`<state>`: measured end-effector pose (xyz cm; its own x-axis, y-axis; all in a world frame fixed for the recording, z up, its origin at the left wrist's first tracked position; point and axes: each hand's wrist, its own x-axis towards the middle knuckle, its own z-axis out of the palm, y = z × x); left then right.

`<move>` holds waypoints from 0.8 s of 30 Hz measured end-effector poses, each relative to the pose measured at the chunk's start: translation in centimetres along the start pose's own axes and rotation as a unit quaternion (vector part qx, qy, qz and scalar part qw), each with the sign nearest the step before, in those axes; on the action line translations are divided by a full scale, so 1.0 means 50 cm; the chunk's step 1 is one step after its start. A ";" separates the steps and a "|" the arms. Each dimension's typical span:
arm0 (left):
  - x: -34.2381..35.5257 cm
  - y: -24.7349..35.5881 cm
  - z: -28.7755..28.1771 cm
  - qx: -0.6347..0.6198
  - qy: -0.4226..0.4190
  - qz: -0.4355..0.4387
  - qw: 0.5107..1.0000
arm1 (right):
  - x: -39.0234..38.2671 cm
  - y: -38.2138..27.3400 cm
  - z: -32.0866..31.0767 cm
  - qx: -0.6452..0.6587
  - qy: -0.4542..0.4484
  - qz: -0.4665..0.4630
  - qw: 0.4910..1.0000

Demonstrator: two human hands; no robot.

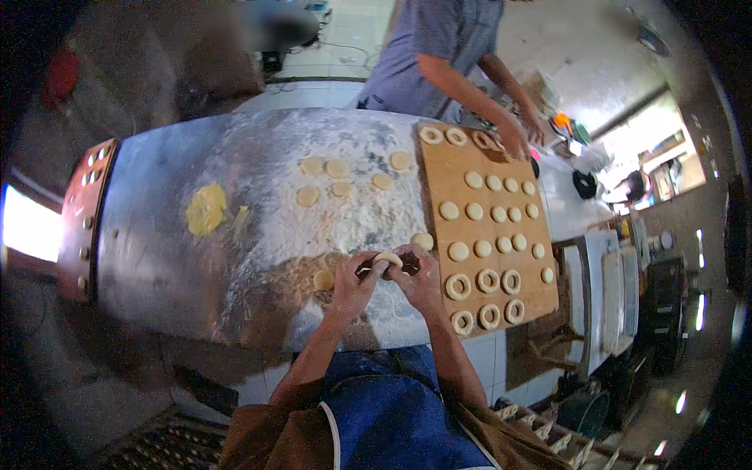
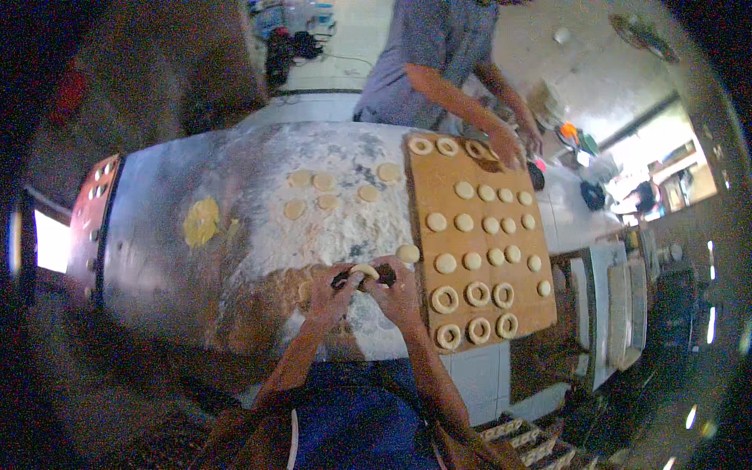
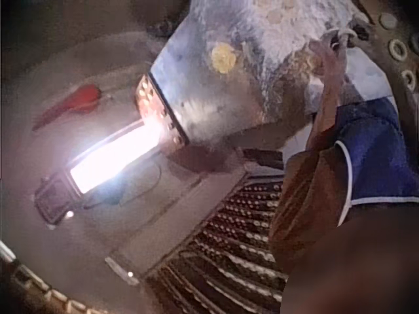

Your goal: The person shapes small dough pieces into rings by hand and places them on a wooden board. A coworker performs the same task across the table. The camera wearer repeatedly picks up dough, forms rings, and arranges them in rows on the board.

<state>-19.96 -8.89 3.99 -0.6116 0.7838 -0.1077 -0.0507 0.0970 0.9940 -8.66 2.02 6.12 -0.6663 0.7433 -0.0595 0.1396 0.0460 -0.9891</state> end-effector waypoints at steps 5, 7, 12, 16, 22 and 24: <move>-0.002 0.077 0.027 0.105 0.006 0.042 0.994 | -0.026 -0.043 -0.001 -0.059 0.075 -0.045 0.994; 0.006 -0.016 0.032 0.010 0.017 0.026 0.999 | -0.022 0.002 -0.009 -0.095 0.063 -0.106 0.988; -0.001 0.117 0.056 -0.130 -0.044 -0.167 0.976 | -0.028 -0.019 -0.053 0.108 -0.138 -0.029 0.984; -0.003 0.013 0.051 -0.234 -0.157 -0.056 0.958 | -0.009 -0.042 -0.088 0.382 -0.123 0.043 0.915; 0.023 0.006 0.162 -0.333 -0.119 0.093 0.931 | 0.002 0.051 -0.129 0.004 0.058 -0.076 0.995; 0.013 0.111 0.207 -0.369 -0.223 0.148 0.890 | -0.025 0.029 -0.169 0.277 -0.002 0.009 0.961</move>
<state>-12.47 -1.51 9.25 -0.3184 0.8899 0.3267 -0.5446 -0.4538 0.7053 -1.43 6.78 5.90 -0.6707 0.7377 -0.0770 -0.2590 -0.3302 -0.9077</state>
